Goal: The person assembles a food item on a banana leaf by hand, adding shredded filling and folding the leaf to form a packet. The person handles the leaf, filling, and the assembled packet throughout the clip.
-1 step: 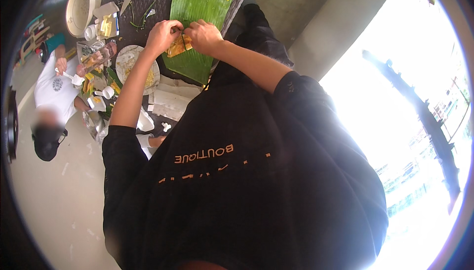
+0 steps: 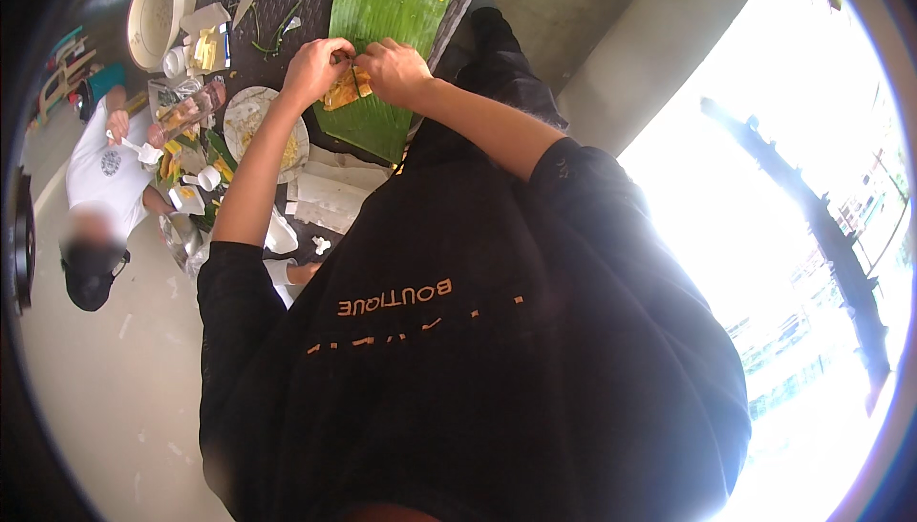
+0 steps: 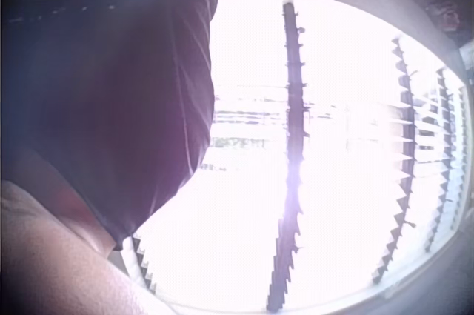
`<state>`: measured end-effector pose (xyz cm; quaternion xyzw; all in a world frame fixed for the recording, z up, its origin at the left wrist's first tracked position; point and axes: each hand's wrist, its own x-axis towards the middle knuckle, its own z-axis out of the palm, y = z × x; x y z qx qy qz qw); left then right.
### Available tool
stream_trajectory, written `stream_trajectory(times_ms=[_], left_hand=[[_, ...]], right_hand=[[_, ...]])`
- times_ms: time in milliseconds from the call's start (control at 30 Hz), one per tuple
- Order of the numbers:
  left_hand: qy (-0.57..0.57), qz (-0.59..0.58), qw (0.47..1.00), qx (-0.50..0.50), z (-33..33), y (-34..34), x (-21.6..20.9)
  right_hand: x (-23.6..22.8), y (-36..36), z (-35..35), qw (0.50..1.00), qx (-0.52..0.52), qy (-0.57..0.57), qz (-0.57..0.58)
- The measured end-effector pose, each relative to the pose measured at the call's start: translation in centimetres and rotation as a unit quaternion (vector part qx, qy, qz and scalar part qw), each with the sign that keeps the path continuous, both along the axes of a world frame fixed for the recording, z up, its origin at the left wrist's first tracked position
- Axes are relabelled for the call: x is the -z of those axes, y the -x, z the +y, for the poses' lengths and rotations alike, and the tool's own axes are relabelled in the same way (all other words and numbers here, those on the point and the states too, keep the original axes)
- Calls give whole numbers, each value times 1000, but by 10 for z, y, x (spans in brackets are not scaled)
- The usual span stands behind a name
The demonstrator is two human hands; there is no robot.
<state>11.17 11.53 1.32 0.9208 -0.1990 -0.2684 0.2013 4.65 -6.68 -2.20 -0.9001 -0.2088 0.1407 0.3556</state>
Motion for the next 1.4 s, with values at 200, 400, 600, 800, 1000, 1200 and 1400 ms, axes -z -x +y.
stream_trajectory(times_ms=[200,400,600,800,1000,1200,1400], left_hand=[[-9,60,997,-44,-9,-3,-11],[-16,60,997,-47,-7,-6,-6],[-35,82,995,-47,-5,-12,-1],[-109,105,988,-28,3,-17,-10],[-136,82,986,49,4,-6,-31],[-145,-27,983,113,7,22,-29],[-136,-72,981,116,15,29,-16]], right_hand=[[8,3,2,999,-31,3,-35],[-4,1,2,999,-39,16,-12],[-5,-1,6,999,-39,35,4],[-4,-4,11,999,-27,43,15],[-7,-8,13,998,-28,49,36],[-7,-8,16,997,-28,58,47],[-8,-8,18,996,-30,59,57]])
